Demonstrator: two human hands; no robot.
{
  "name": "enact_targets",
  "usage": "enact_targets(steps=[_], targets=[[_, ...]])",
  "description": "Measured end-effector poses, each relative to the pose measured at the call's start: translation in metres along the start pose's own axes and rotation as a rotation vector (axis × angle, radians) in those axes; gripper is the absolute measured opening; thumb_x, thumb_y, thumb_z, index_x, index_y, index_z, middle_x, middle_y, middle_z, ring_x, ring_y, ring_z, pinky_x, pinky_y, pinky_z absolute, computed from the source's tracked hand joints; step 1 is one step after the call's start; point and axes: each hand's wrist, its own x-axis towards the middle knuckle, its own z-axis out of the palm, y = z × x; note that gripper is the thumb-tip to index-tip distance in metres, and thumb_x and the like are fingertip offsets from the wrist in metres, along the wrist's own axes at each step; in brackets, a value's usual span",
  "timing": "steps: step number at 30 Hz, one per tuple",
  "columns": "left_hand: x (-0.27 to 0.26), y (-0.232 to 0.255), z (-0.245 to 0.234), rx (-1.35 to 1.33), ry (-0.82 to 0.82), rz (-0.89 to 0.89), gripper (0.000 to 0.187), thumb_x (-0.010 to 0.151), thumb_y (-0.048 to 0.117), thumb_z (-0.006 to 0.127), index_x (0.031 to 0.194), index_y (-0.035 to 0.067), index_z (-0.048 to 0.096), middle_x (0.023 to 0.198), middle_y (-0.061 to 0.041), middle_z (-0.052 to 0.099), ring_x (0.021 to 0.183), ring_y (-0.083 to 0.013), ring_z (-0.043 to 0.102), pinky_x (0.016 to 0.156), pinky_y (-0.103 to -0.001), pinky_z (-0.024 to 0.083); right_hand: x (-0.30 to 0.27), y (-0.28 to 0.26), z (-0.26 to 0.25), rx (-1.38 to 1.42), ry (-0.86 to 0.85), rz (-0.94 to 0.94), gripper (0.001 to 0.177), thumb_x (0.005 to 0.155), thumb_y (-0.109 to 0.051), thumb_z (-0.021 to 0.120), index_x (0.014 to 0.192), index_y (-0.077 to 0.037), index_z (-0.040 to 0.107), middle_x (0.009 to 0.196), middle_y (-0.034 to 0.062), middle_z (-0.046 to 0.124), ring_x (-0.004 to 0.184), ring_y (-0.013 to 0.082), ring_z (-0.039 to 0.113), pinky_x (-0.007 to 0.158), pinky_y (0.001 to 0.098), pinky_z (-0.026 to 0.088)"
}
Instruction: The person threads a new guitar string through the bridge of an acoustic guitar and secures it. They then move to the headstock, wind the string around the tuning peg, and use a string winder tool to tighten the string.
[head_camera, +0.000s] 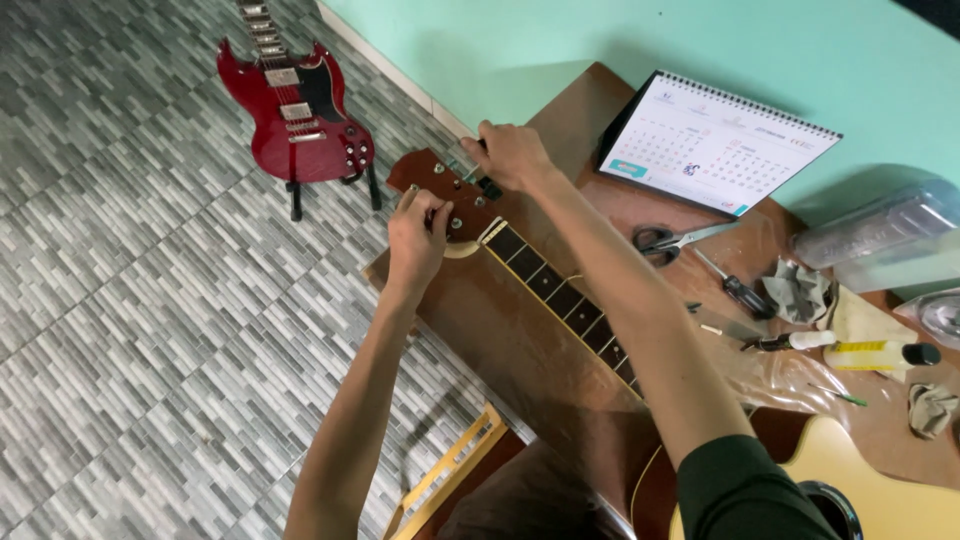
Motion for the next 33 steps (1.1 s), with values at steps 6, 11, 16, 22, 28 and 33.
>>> enact_targets(steps=[6, 11, 16, 22, 28, 33], targets=[[-0.001, -0.003, 0.0, -0.025, -0.015, -0.039, 0.016, 0.098, 0.009, 0.073, 0.087, 0.007, 0.061, 0.079, -0.008, 0.052, 0.068, -0.0299, 0.063, 0.058, -0.035, 0.05, -0.035, 0.013, -0.024, 0.23, -0.124, -0.042, 0.042, 0.102, -0.035, 0.053, 0.122, 0.002, 0.053, 0.105, 0.0266, 0.066, 0.094, 0.0414, 0.066, 0.073, 0.0478, 0.054], [0.0, 0.003, -0.001, -0.043, -0.009, -0.039, 0.016, 0.099, 0.009, 0.072, 0.087, 0.008, 0.061, 0.078, -0.007, 0.05, 0.069, -0.027, 0.062, 0.058, -0.034, 0.05, -0.037, 0.017, -0.031, -0.056, -0.183, -0.162, 0.053, 0.091, -0.024, 0.057, 0.136, 0.002, 0.05, 0.106, 0.0176, 0.059, 0.092, 0.0344, 0.06, 0.074, 0.0433, 0.049], [0.0, 0.004, -0.002, -0.046, 0.004, -0.045, 0.016, 0.098, 0.008, 0.072, 0.086, 0.008, 0.061, 0.077, -0.008, 0.051, 0.068, -0.0274, 0.062, 0.057, -0.033, 0.051, -0.032, 0.038, 0.004, -0.418, -0.033, -0.372, 0.038, 0.102, -0.014, 0.054, 0.138, -0.003, 0.055, 0.111, 0.0147, 0.053, 0.103, 0.0319, 0.05, 0.087, 0.0424, 0.042], [-0.003, 0.003, -0.001, -0.039, 0.013, -0.014, 0.018, 0.098, 0.008, 0.072, 0.086, 0.008, 0.059, 0.076, -0.006, 0.048, 0.066, -0.027, 0.061, 0.055, -0.032, 0.051, -0.032, 0.04, 0.035, -0.407, 0.006, -0.285, 0.046, 0.108, -0.023, 0.056, 0.15, -0.007, 0.046, 0.117, 0.0152, 0.05, 0.107, 0.0338, 0.049, 0.082, 0.0483, 0.051], [0.001, 0.004, -0.002, -0.058, 0.014, 0.009, 0.017, 0.099, 0.006, 0.071, 0.087, 0.006, 0.059, 0.076, -0.008, 0.048, 0.065, -0.028, 0.06, 0.054, -0.034, 0.049, -0.033, 0.043, 0.05, -0.294, 0.07, -0.257, 0.048, 0.097, -0.011, 0.063, 0.144, -0.011, 0.048, 0.107, 0.0092, 0.043, 0.098, 0.0313, 0.046, 0.077, 0.0459, 0.048], [-0.002, -0.001, 0.0, -0.038, 0.013, 0.029, 0.016, 0.098, 0.007, 0.073, 0.089, 0.007, 0.06, 0.077, -0.007, 0.049, 0.066, -0.0289, 0.063, 0.056, -0.035, 0.051, -0.026, 0.065, 0.085, -0.255, 0.077, -0.203, 0.043, 0.095, -0.014, 0.066, 0.135, -0.015, 0.05, 0.102, 0.0069, 0.041, 0.097, 0.031, 0.044, 0.081, 0.0493, 0.043]])
